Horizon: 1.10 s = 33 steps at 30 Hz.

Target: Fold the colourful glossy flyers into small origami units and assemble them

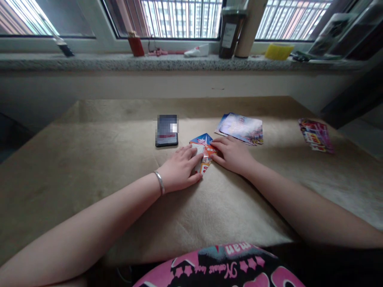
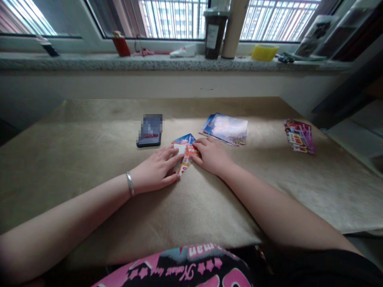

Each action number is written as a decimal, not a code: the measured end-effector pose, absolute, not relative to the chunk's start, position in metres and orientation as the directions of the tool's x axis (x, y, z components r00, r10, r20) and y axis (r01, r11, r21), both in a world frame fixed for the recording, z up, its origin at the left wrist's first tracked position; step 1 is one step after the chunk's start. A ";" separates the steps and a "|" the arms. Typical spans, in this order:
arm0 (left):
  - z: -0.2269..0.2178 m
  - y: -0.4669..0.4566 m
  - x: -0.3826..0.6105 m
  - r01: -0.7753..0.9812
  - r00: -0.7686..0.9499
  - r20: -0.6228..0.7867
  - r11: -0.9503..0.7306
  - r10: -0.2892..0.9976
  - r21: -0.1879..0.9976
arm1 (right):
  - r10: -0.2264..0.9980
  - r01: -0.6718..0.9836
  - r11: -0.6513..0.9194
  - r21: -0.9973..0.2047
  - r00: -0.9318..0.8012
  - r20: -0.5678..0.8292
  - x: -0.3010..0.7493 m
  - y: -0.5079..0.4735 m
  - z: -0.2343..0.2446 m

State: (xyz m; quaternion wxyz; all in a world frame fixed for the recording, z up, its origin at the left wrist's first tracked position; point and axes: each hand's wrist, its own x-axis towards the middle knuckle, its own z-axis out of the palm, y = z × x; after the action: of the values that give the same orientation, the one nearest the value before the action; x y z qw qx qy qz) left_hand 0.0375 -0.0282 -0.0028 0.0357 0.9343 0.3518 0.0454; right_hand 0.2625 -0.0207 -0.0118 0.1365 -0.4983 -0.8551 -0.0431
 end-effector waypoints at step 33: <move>-0.007 -0.025 0.032 0.701 0.703 0.084 -0.708 0.706 0.082 | 0.913 0.688 0.408 -0.601 -0.325 0.247 0.273 -0.025 -0.012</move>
State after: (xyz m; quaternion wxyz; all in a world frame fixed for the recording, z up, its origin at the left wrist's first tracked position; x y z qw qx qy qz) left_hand 0.0320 -0.0246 -0.0071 0.0221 0.9226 0.3812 0.0545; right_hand 0.2732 -0.0248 -0.0119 0.2836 -0.5068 -0.7896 0.1983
